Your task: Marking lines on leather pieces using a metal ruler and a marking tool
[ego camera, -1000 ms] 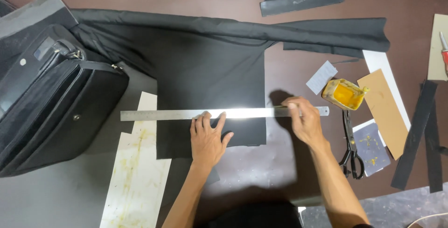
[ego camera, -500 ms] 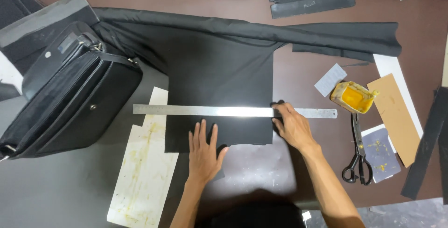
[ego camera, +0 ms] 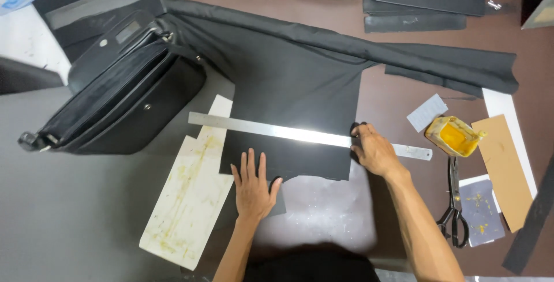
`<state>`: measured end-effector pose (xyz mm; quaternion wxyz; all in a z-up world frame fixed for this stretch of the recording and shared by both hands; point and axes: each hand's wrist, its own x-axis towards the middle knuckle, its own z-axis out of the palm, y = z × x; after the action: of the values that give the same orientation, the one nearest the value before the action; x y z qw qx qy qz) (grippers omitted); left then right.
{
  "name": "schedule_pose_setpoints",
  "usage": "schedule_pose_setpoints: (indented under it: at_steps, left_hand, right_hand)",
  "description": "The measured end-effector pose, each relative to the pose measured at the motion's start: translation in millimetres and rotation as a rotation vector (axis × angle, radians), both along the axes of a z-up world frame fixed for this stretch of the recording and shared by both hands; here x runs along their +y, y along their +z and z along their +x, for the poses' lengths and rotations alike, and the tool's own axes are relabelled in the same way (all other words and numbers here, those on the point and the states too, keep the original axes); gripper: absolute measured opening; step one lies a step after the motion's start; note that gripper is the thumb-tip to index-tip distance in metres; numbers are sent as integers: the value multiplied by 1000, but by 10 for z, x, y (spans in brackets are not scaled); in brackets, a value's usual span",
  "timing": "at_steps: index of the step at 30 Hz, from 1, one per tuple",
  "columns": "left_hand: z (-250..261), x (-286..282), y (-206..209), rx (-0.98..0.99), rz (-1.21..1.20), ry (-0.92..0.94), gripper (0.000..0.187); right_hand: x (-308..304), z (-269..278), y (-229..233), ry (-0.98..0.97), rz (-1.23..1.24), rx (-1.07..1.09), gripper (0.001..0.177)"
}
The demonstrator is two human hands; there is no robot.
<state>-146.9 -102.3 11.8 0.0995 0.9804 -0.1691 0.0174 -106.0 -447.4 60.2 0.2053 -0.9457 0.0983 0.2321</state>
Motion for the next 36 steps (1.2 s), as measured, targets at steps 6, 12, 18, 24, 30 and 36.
schedule_pose_setpoints:
  at_steps: [6, 12, 18, 24, 30, 36]
  left_hand:
    - [-16, -2, 124, -84, 11, 4, 73]
    - [-83, 10, 140, -89, -78, 28, 70]
    - [-145, 30, 137, -3, -36, -1, 70]
    - [-198, 30, 59, -116, -31, -65, 68]
    - [-231, 6, -25, -123, -45, -57, 68]
    - [-243, -23, -33, -168, 19, -34, 70]
  right_hand:
    - [154, -82, 298, 55, -67, 0, 22]
    - [386, -611, 510, 25, -16, -24, 20]
    - [385, -1425, 522, -130, 31, 51, 23]
    - [199, -2118, 516, -545, 61, -20, 34]
    - [-64, -2559, 446, -789, -7, -61, 52]
    - [-171, -2811, 247, -861, -4, -114, 50]
